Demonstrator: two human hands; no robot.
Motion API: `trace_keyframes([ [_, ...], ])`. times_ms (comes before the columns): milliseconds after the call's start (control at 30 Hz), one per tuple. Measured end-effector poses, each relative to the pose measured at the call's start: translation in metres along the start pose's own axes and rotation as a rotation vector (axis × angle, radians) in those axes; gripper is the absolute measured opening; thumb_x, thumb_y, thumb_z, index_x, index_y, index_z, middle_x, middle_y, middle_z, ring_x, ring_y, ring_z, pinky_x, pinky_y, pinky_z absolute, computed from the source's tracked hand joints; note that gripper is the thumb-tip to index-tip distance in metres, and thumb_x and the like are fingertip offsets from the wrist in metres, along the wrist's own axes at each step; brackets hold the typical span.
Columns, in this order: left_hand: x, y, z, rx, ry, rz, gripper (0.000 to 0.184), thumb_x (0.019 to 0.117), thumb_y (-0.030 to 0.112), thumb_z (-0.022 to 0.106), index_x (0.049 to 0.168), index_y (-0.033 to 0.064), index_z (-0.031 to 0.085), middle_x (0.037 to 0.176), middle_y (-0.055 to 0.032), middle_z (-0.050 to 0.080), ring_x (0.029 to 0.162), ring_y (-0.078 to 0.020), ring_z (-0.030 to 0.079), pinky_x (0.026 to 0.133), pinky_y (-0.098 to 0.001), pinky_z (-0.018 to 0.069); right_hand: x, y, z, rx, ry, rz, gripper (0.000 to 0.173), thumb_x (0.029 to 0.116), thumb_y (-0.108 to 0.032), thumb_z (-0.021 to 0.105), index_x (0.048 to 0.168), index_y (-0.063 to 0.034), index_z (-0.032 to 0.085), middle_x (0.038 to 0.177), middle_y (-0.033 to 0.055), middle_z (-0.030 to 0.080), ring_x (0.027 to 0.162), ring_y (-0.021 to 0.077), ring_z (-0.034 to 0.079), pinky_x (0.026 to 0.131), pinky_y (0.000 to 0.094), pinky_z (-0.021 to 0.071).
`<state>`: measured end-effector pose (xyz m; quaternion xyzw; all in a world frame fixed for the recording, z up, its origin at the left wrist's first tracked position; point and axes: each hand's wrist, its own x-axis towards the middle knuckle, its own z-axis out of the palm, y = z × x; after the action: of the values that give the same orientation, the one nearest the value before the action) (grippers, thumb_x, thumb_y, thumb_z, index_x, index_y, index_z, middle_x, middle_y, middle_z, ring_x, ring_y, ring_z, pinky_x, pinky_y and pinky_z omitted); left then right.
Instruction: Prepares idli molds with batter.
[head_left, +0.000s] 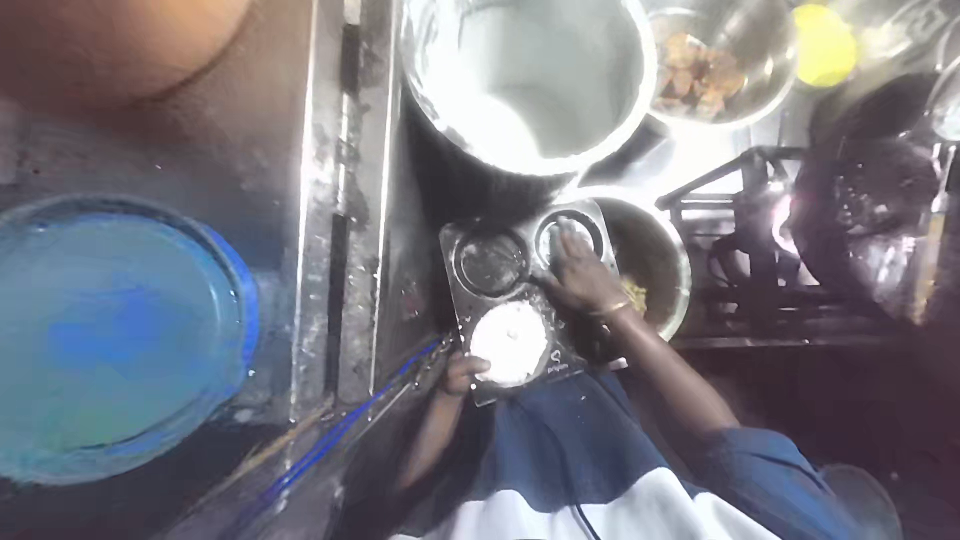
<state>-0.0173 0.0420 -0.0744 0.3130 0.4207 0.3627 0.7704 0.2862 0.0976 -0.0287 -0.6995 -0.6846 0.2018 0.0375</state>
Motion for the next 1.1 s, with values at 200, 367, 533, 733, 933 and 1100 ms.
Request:
trace_keyframes([
  [200,-0.007,0.001,0.011,0.054,0.094,-0.027,0.034,0.0659,0.003,0.063,0.097,0.0146,0.066,0.079,0.0099,0.074,0.073,0.0008,0.070,0.068,-0.0208,0.0591,-0.124,0.000,-0.005,0.163,-0.209,-0.143,0.077,0.1054,-0.060,0.034,0.158,-0.0040,0.038,0.166,0.0141,0.032,0.155,0.0288,0.028,0.126,0.0478,0.0265],
  [367,-0.001,-0.009,0.015,-0.037,0.001,-0.032,0.030,0.0690,0.002,0.062,0.092,0.0208,0.068,0.076,0.0111,0.073,0.069,0.0014,0.069,0.065,-0.0186,0.0575,-0.151,0.029,0.021,-0.157,0.011,-0.011,0.090,0.1021,-0.069,0.025,0.154,0.0029,0.041,0.161,0.0236,0.037,0.152,0.0391,0.033,0.124,0.0588,0.0244],
  [533,0.012,-0.005,0.019,-0.042,-0.008,0.007,0.038,0.0688,0.000,0.061,0.103,0.0165,0.065,0.083,0.0094,0.075,0.077,-0.0007,0.071,0.072,-0.0218,0.0600,-0.139,-0.015,0.035,0.203,0.029,-0.113,0.080,0.1050,-0.062,0.033,0.154,0.0004,0.042,0.162,0.0190,0.039,0.151,0.0325,0.036,0.125,0.0497,0.0291],
  [733,0.014,0.001,0.027,0.004,0.012,-0.095,0.037,0.0687,-0.002,0.053,0.099,0.0168,0.063,0.079,0.0091,0.073,0.072,-0.0003,0.069,0.066,-0.0210,0.0586,-0.158,0.025,0.002,0.232,0.105,0.116,0.043,0.0984,-0.032,0.065,0.130,-0.0030,0.065,0.124,0.0216,0.067,0.120,0.0388,0.063,0.102,0.0542,0.0519],
  [933,0.025,-0.001,0.020,-0.031,-0.056,-0.018,0.035,0.0700,0.000,0.057,0.097,0.0198,0.067,0.079,0.0070,0.074,0.072,-0.0022,0.070,0.066,-0.0228,0.0595,-0.136,-0.011,0.035,0.250,0.163,-0.050,0.047,0.1008,-0.040,0.060,0.136,-0.0085,0.065,0.133,0.0176,0.063,0.131,0.0343,0.056,0.109,0.0481,0.0488],
  [1100,0.021,-0.009,0.014,-0.058,-0.112,0.002,0.038,0.0712,0.004,0.064,0.106,0.0191,0.067,0.086,0.0070,0.075,0.077,-0.0027,0.071,0.070,-0.0239,0.0603,-0.168,0.022,-0.006,0.224,0.081,0.119,0.028,0.0971,-0.008,0.059,0.123,-0.0052,0.070,0.124,0.0201,0.067,0.118,0.0370,0.064,0.100,0.0513,0.0534],
])
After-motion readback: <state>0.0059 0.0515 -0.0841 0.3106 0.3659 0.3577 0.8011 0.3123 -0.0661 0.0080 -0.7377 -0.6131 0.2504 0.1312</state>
